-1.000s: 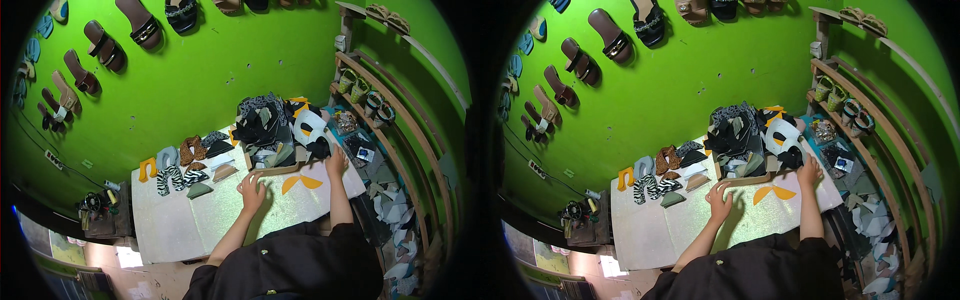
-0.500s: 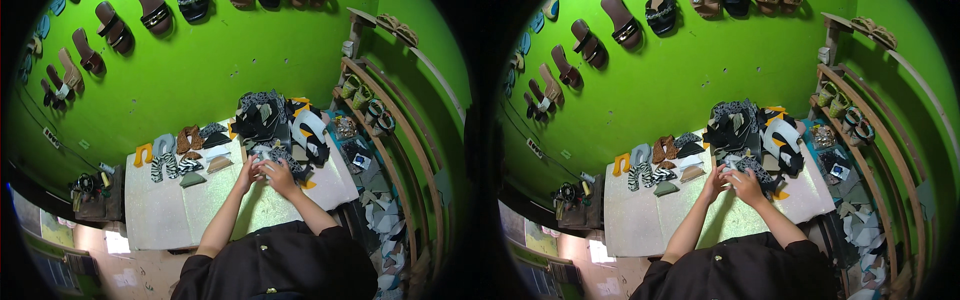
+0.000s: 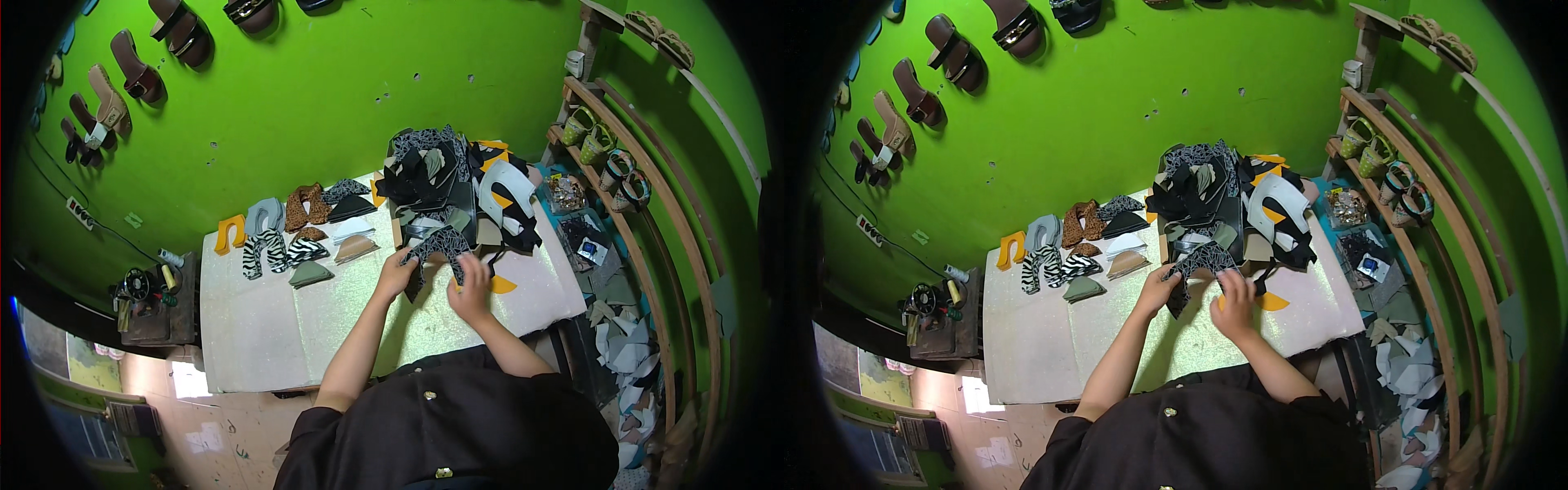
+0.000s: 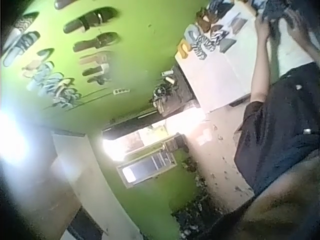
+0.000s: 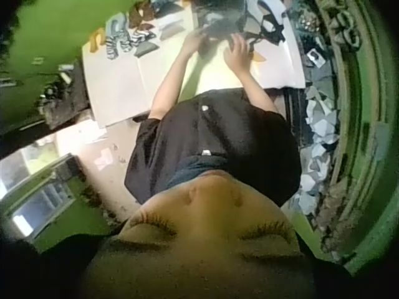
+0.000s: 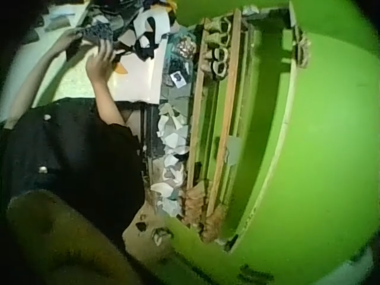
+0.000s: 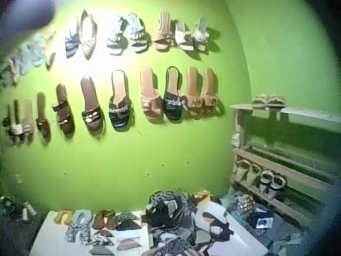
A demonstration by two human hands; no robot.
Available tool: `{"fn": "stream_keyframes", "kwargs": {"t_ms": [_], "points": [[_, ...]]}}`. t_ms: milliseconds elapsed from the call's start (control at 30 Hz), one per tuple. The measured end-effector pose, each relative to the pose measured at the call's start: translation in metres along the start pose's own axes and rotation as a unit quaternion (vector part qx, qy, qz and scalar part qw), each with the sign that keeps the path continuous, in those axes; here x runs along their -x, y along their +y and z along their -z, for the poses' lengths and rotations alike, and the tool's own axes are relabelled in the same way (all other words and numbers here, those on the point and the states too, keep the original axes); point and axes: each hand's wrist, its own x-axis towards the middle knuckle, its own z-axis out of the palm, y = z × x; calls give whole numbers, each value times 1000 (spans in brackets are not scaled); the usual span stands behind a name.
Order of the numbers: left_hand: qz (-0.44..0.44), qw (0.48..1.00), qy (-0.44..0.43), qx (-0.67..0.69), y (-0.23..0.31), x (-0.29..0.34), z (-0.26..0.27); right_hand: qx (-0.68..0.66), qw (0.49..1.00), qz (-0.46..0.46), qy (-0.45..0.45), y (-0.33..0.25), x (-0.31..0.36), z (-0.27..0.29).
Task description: Sorting and organizing various patterned shoe component fabric pieces on a work table.
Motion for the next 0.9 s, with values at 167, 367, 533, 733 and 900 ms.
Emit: {"fn": "stream_keyframes", "kwargs": {"t_ms": [167,367,533,733,900], "points": [[-111,993,-14,-43,12,17,9,4,955,-278,-105,26,6,5],[-138,989,14,-53,49,47,36,154,917,-221,-293,39,30,2],[-151,987,21,-56,61,71,68,245,921,-206,-222,63,40,-5],[-120,992,23,-40,42,96,93,162,932,-194,-260,72,36,11],[-19,998,-22,-57,3,94,92,134,956,-213,-153,59,12,25]]}}
